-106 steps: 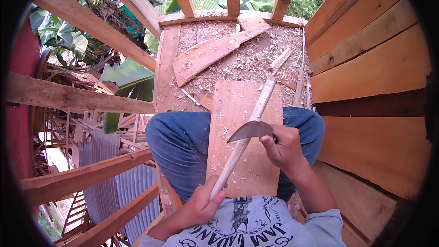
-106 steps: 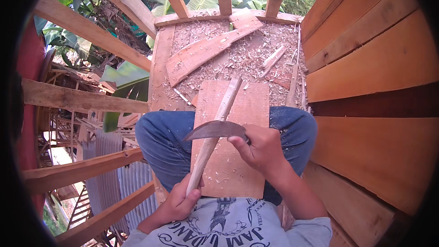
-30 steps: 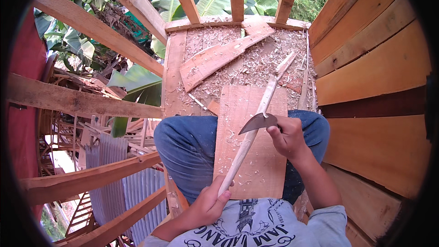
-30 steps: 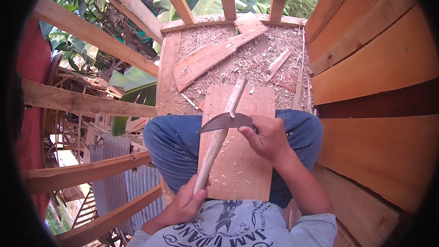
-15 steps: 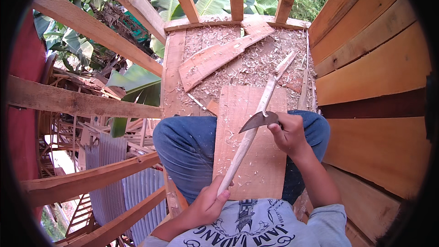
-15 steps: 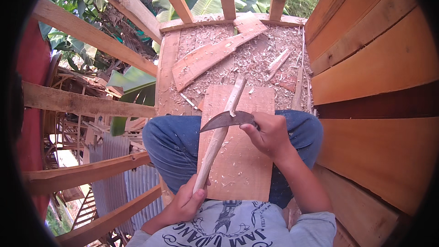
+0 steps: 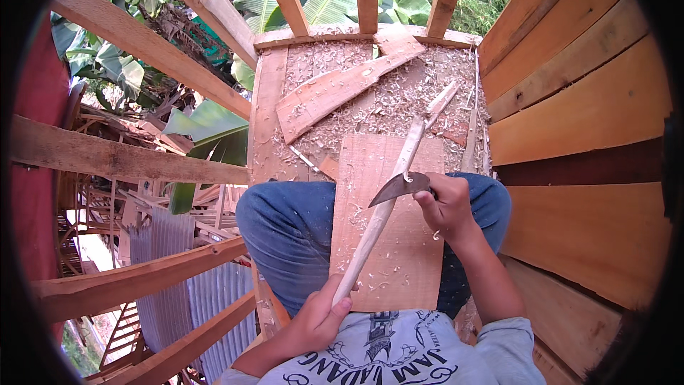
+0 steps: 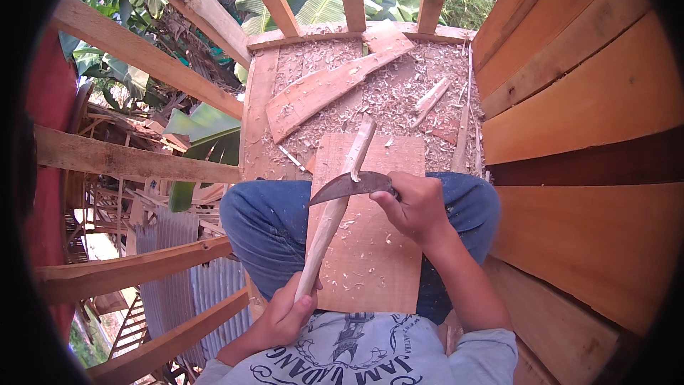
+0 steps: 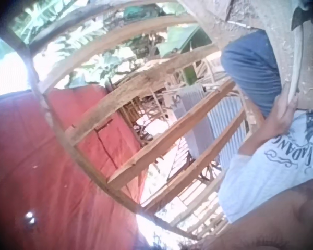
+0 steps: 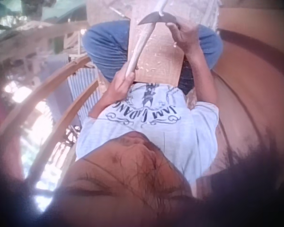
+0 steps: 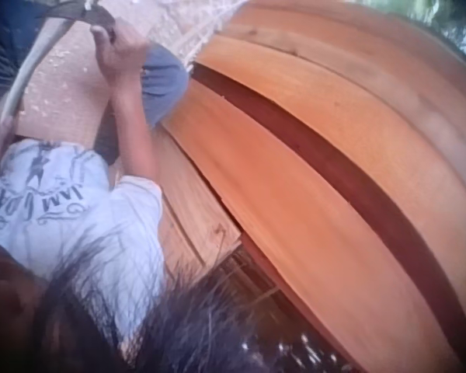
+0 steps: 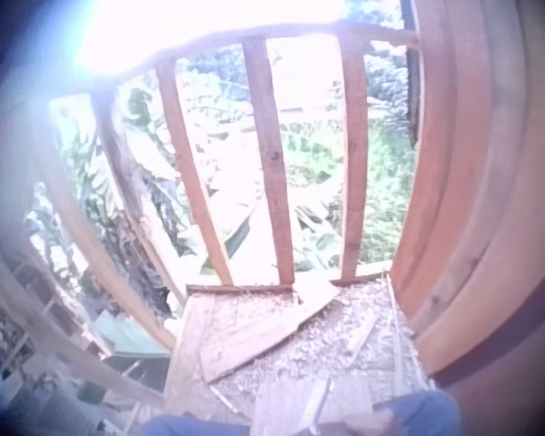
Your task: The person sits cross-legged on a wooden platform and uses a curved knife to shave and shape a long, thin piece of wood. They hold the wood with their left hand and repeatedly scrape the surface with the knife in their right hand, producing wood shavings.
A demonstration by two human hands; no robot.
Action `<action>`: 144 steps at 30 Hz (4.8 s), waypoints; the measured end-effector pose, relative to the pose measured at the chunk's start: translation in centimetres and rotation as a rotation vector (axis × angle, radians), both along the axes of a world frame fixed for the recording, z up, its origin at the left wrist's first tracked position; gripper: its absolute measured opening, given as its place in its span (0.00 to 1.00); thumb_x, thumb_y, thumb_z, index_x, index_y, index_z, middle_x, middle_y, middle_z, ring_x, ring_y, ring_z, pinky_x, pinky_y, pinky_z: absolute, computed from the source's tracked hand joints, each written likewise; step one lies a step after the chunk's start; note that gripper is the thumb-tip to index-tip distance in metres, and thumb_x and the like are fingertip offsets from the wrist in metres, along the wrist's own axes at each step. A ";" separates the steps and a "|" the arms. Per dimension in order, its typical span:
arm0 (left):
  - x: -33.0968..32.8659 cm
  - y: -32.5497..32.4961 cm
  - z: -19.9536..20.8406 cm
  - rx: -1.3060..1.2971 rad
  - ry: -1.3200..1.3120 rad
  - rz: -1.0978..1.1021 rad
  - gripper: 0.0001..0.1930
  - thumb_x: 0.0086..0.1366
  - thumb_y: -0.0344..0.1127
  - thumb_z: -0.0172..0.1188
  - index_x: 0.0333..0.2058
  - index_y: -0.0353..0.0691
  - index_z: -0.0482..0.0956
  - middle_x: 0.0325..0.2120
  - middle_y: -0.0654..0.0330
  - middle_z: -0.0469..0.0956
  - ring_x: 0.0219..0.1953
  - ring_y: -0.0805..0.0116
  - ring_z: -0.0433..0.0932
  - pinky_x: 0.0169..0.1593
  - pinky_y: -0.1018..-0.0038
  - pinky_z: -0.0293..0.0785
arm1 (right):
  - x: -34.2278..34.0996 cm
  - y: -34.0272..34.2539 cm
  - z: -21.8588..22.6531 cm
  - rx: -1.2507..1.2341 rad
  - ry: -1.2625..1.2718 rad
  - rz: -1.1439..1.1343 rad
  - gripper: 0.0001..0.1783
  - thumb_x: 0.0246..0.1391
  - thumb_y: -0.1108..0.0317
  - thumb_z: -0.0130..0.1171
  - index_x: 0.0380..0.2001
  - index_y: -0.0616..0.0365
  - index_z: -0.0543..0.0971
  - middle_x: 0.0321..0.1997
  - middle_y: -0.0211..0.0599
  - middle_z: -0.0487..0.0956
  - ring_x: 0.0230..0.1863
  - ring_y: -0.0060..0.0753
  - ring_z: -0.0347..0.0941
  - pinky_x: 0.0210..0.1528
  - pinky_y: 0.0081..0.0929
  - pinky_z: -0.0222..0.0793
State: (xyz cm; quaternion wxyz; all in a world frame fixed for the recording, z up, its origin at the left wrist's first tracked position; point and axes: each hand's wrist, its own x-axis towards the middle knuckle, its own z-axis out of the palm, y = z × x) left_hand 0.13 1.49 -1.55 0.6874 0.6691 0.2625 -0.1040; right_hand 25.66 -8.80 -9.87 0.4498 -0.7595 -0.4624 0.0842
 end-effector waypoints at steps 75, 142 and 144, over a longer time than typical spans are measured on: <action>-0.9 -0.3 0.9 0.189 0.111 0.131 0.20 0.59 0.38 0.64 0.41 0.31 0.67 0.28 0.46 0.77 0.32 0.64 0.80 0.35 0.72 0.73 | -3.9 -5.7 6.3 -0.170 0.000 -0.077 0.29 0.47 0.46 0.63 0.11 0.58 0.66 0.10 0.40 0.65 0.12 0.44 0.65 0.16 0.33 0.59; -2.6 -3.0 0.3 0.390 -0.094 -0.109 0.24 0.60 0.39 0.63 0.44 0.27 0.63 0.23 0.43 0.76 0.25 0.49 0.81 0.26 0.66 0.75 | 6.5 -7.3 4.2 -0.496 -0.112 -0.676 0.36 0.57 0.41 0.50 0.13 0.68 0.69 0.11 0.51 0.66 0.15 0.46 0.66 0.20 0.34 0.59; -1.7 -2.0 -0.1 0.406 -0.045 0.064 0.24 0.60 0.38 0.63 0.44 0.27 0.62 0.25 0.42 0.77 0.26 0.52 0.81 0.27 0.67 0.75 | 6.1 -8.5 4.4 -0.349 0.029 -0.663 0.36 0.58 0.41 0.49 0.14 0.68 0.70 0.10 0.48 0.64 0.15 0.41 0.64 0.21 0.32 0.58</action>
